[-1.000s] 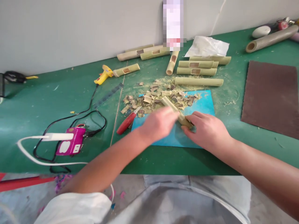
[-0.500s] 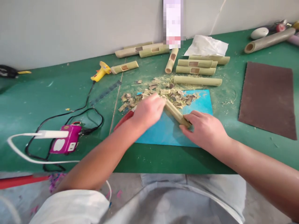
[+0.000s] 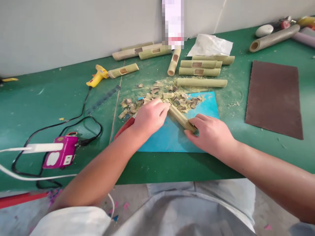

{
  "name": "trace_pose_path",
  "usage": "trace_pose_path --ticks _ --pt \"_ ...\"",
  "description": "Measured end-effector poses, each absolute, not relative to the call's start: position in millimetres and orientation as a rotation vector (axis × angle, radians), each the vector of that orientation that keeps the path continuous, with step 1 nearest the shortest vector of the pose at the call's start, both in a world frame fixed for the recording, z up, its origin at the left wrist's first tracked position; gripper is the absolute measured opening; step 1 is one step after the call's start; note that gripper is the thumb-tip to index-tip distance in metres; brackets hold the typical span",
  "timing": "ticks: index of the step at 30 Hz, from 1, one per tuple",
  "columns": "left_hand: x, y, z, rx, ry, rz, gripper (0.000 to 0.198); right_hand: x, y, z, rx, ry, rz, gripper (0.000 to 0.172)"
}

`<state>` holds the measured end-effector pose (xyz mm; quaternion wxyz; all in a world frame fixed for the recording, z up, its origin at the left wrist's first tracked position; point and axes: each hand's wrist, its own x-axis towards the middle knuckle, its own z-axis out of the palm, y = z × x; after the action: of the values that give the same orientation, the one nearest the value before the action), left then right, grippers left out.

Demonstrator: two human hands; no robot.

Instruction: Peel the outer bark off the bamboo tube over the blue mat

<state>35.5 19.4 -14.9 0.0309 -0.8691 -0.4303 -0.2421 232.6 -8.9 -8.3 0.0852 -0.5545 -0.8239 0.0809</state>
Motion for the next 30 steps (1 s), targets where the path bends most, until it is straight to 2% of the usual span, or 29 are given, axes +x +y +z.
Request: trace_pose_path --ticks 5,9,13,16,21,24,26,30 --pt "34.4 21.3 -20.8 -2.962 -1.055 -0.722 0.027 232.9 -8.6 -6.7 -1.657 -2.470 0.290 0.018" --pt "29.8 26.6 -22.2 -2.691 -1.355 -0.846 0.029 233.6 -9.4 -7.1 -1.661 -2.455 0.261 0.021" --pt "29.2 27.3 -21.7 -2.911 -1.073 -0.684 0.027 233.8 -9.7 -8.7 -1.637 -2.475 0.251 0.021" --pt "29.6 29.3 -22.1 -2.606 -1.340 -0.827 0.030 233.7 -9.5 -9.3 -1.650 -2.447 0.240 0.022" --pt "32.7 30.0 -24.1 -2.878 -1.117 -0.728 0.029 233.8 -9.4 -9.5 -1.647 -2.458 0.268 0.019" --pt "26.0 42.6 -25.6 -2.569 -1.399 -0.842 0.035 234.6 -10.0 -9.8 -1.642 -2.447 0.242 0.021" --pt "18.9 51.9 -26.5 -2.528 -1.455 -0.799 0.037 235.1 -10.9 -9.8 -1.645 -2.452 0.227 0.020" --pt "10.0 56.1 -25.7 -2.567 -1.435 -0.838 0.028 235.3 -12.9 -9.1 -1.654 -2.474 0.229 0.021"
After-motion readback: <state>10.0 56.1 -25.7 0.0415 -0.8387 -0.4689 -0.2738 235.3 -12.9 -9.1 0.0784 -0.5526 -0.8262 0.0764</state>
